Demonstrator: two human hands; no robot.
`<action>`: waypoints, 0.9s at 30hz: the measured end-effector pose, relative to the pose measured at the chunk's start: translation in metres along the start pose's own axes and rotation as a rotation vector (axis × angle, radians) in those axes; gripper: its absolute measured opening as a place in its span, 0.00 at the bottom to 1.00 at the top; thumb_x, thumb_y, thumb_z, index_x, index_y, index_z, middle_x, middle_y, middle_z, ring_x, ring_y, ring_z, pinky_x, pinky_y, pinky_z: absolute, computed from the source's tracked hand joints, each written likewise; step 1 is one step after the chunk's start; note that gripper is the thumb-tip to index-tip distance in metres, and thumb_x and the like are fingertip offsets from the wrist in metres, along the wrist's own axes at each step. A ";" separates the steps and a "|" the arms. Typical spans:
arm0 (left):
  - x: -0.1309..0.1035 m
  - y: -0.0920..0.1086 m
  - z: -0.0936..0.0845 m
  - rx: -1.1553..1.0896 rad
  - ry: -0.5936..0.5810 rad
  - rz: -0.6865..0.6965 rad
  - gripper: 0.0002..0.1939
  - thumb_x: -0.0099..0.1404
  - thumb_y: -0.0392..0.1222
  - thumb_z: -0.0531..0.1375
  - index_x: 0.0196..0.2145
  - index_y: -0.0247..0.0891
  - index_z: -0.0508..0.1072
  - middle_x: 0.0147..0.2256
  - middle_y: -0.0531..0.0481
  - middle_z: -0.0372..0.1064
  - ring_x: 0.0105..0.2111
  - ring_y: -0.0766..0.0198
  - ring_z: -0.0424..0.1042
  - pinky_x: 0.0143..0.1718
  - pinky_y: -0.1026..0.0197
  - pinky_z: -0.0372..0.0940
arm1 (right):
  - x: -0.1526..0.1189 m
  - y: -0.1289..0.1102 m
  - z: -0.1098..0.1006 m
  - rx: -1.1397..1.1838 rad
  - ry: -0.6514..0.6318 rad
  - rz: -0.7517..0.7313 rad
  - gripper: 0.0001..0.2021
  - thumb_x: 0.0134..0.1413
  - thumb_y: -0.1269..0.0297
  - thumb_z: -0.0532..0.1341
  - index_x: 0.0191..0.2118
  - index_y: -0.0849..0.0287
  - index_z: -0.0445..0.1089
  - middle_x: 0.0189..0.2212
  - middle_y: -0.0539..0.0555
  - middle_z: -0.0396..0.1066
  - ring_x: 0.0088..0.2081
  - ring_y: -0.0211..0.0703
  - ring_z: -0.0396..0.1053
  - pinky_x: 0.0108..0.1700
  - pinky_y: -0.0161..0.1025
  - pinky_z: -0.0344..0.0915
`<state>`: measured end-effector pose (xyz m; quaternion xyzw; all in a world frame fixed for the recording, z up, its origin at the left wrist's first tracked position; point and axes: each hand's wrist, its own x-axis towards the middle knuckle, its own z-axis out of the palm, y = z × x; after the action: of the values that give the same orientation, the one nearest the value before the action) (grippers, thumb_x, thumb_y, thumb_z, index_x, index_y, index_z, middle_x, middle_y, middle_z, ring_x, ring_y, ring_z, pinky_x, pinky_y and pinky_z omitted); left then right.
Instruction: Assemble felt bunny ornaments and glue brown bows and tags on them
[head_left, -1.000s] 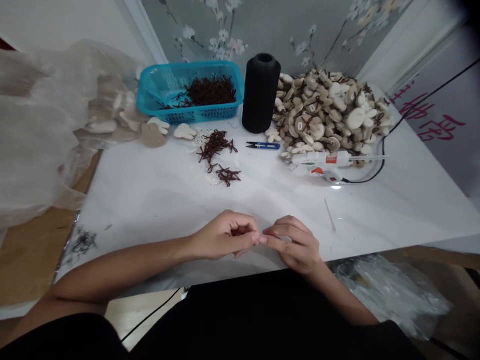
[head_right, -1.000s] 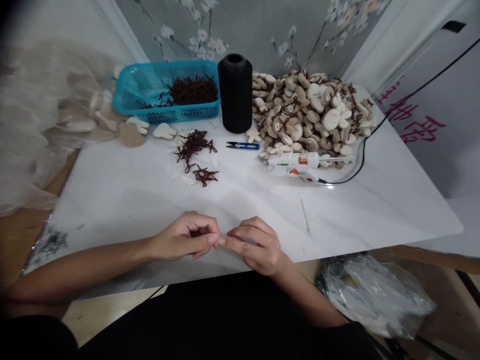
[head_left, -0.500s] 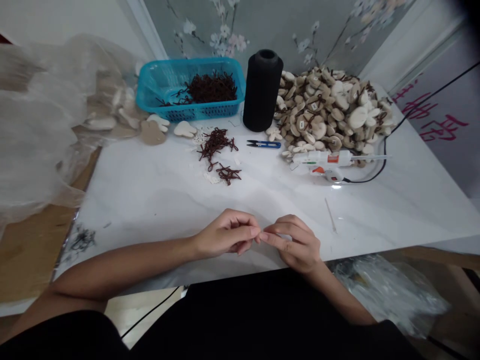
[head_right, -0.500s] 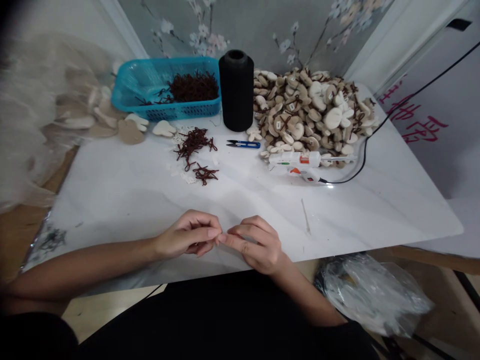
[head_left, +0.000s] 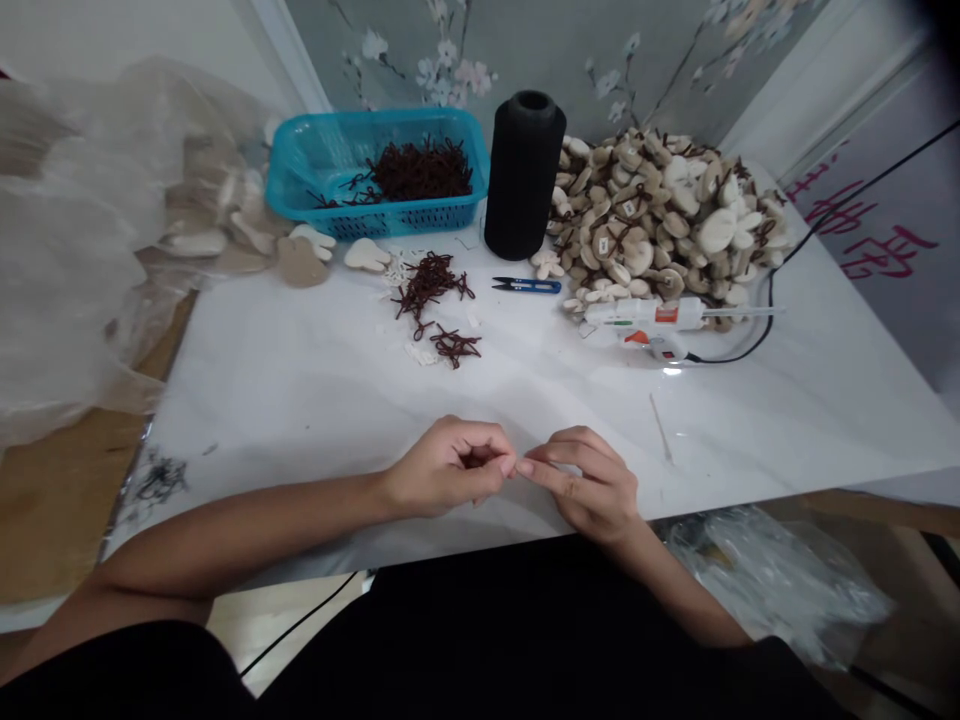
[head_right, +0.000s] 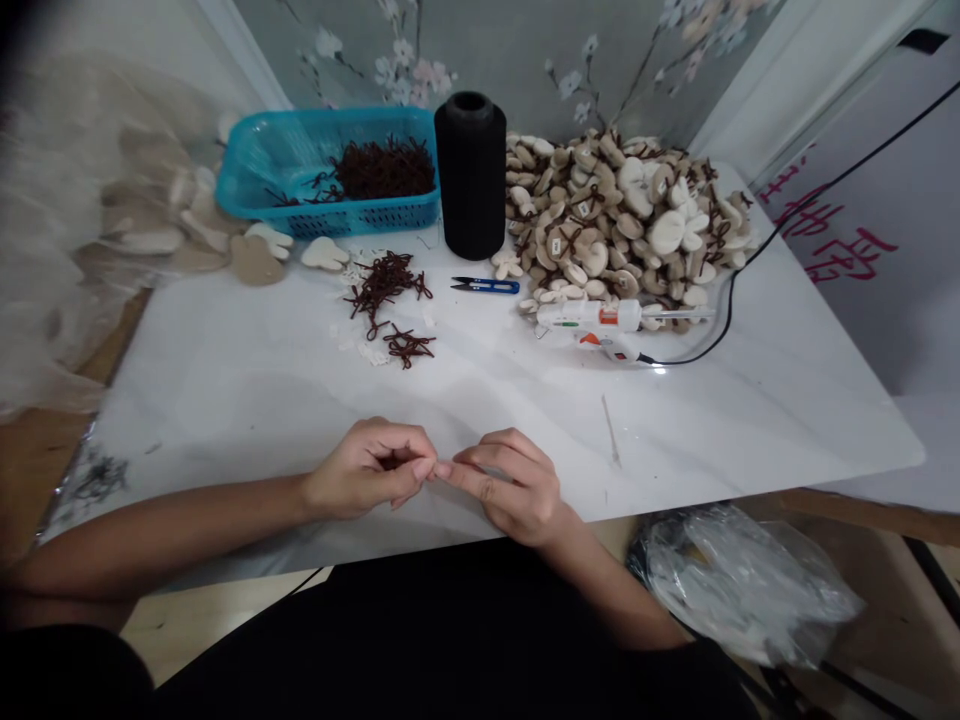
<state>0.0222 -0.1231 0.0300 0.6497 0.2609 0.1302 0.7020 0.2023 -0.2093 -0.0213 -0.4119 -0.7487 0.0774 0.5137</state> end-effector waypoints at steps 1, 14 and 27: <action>0.000 0.000 0.000 -0.009 0.009 0.000 0.08 0.60 0.39 0.57 0.25 0.33 0.68 0.14 0.58 0.59 0.13 0.76 0.55 0.15 0.72 0.50 | -0.001 0.000 0.000 -0.002 -0.004 0.002 0.24 0.54 0.79 0.56 0.55 0.51 0.66 0.35 0.54 0.73 0.36 0.41 0.66 0.34 0.41 0.70; 0.005 -0.006 0.000 -0.157 0.158 -0.003 0.08 0.57 0.40 0.61 0.23 0.32 0.70 0.13 0.58 0.58 0.13 0.76 0.55 0.15 0.71 0.52 | 0.007 -0.003 -0.002 0.063 0.070 -0.020 0.22 0.55 0.78 0.55 0.53 0.51 0.68 0.33 0.54 0.72 0.34 0.41 0.67 0.31 0.41 0.69; 0.004 -0.007 -0.003 -0.224 0.175 0.010 0.10 0.57 0.43 0.64 0.31 0.32 0.74 0.13 0.59 0.58 0.12 0.77 0.54 0.13 0.72 0.49 | 0.004 0.014 -0.023 -0.057 0.333 0.222 0.13 0.54 0.74 0.58 0.44 0.53 0.69 0.32 0.51 0.69 0.36 0.41 0.68 0.38 0.43 0.67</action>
<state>0.0227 -0.1190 0.0222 0.5547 0.3017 0.2184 0.7440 0.2285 -0.2044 -0.0158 -0.5132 -0.6053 0.0431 0.6069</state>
